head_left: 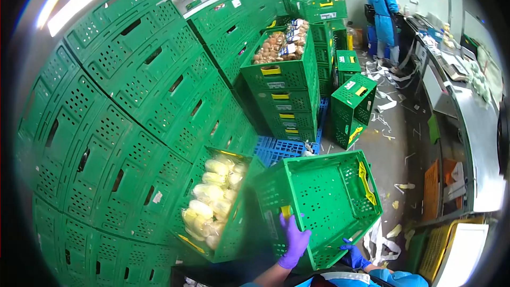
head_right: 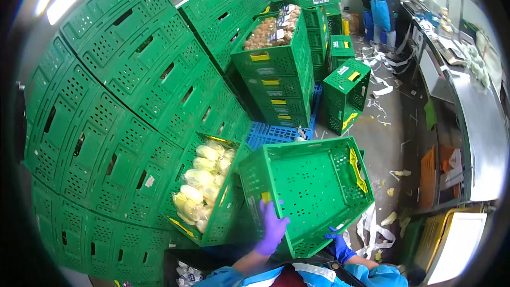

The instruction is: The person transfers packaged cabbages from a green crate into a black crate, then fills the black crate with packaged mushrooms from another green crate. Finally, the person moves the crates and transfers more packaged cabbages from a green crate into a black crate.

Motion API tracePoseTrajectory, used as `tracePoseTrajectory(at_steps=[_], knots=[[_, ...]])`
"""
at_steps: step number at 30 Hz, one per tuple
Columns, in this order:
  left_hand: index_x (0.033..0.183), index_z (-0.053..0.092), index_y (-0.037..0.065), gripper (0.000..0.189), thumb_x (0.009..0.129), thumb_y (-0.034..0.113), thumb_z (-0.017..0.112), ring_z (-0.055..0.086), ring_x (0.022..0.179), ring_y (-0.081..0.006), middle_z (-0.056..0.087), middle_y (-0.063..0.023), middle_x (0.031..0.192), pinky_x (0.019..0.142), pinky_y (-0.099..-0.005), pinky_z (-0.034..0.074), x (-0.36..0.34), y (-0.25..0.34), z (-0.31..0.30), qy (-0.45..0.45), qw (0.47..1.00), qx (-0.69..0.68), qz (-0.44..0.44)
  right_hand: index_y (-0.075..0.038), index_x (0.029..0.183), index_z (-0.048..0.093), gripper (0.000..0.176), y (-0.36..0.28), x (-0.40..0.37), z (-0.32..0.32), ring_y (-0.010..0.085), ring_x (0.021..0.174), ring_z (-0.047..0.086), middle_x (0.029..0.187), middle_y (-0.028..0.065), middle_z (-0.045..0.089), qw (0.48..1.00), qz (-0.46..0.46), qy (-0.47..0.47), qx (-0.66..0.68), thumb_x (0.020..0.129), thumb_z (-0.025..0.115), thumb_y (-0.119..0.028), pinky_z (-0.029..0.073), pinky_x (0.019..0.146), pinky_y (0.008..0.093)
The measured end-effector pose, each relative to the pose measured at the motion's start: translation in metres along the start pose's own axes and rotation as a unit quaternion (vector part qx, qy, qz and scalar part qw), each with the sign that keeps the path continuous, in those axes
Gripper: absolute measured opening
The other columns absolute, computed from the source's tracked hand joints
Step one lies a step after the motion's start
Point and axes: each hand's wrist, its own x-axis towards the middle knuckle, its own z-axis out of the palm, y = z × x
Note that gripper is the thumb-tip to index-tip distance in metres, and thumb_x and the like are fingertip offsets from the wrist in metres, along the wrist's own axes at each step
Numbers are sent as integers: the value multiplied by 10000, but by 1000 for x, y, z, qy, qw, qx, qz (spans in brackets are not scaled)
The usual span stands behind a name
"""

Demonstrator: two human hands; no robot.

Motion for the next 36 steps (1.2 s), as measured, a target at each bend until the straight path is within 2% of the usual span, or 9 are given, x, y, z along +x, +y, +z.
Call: tracePoseTrajectory(at_steps=[6, 14, 16, 20, 21, 22, 25, 34, 36], knots=[[1029, 499, 53, 499, 552, -6, 635, 218, 1278, -393, 282, -259, 1299, 1033, -406, 245, 36, 12, 45, -27, 1000, 13, -8, -100, 1315, 224, 714, -43, 3, 16, 375, 1095, 462, 1247, 216, 392, 997, -21, 21, 76, 692, 517, 91, 396, 931, 520], [1021, 481, 40, 477, 566, -4, 621, 380, 1119, -318, 409, -177, 1125, 931, -392, 335, 121, 13, 55, -7, 993, -70, 99, -104, 1202, 357, 582, -132, 40, 98, 309, 926, 501, 1077, 165, 459, 983, -174, 61, -9, 659, 535, 8, 462, 821, 456], [1041, 453, 38, 504, 568, -25, 615, 421, 1017, -239, 424, -112, 1037, 863, -362, 374, 143, 7, 67, -7, 979, -202, -30, -76, 1132, 421, 498, -165, 77, 83, 269, 921, 486, 1018, 135, 467, 967, -242, 68, -51, 656, 558, -29, 424, 840, 393], [1025, 405, 45, 475, 605, -47, 607, 477, 938, -201, 446, -87, 1001, 834, -328, 400, 185, -3, 106, -22, 921, -383, -61, -71, 1039, 460, 455, -260, 112, 112, 218, 718, 528, 820, 83, 484, 911, -332, 133, -204, 605, 577, -3, 475, 624, 326], [1020, 411, 36, 523, 577, -47, 677, 481, 922, -200, 451, -72, 996, 809, -325, 412, 197, -19, 127, -18, 902, -425, -78, -76, 1034, 464, 475, -286, 115, 122, 201, 690, 525, 804, 72, 484, 895, -321, 167, -260, 582, 593, -5, 460, 596, 303], [1032, 401, 40, 522, 599, -41, 683, 481, 927, -193, 453, -70, 997, 818, -325, 411, 204, 19, 122, -20, 910, -403, -95, -87, 1025, 463, 495, -314, 140, 106, 193, 709, 522, 814, 67, 494, 886, -345, 143, -275, 560, 613, -10, 446, 577, 298], [1046, 394, 38, 512, 630, -29, 684, 480, 943, -189, 461, -75, 1022, 827, -322, 409, 242, -3, 190, -25, 899, -423, -107, -94, 1019, 455, 509, -392, 155, 136, 204, 733, 520, 845, 71, 498, 866, -348, 151, -326, 548, 629, -14, 453, 578, 319], [1020, 421, 33, 461, 651, 5, 696, 498, 883, -187, 492, -72, 981, 785, -317, 417, 403, 65, 428, 127, 900, -406, -97, -65, 1056, 455, 509, -689, 322, 141, 264, 800, 557, 913, 121, 520, 840, -334, 90, -419, 578, 614, 9, 484, 654, 392], [1013, 416, 38, 448, 658, -1, 687, 498, 875, -178, 491, -67, 966, 774, -309, 422, 442, 89, 464, 152, 869, -461, -100, -59, 1061, 458, 523, -742, 357, 159, 262, 780, 555, 917, 128, 533, 841, -339, 75, -415, 571, 631, -1, 477, 662, 379]])
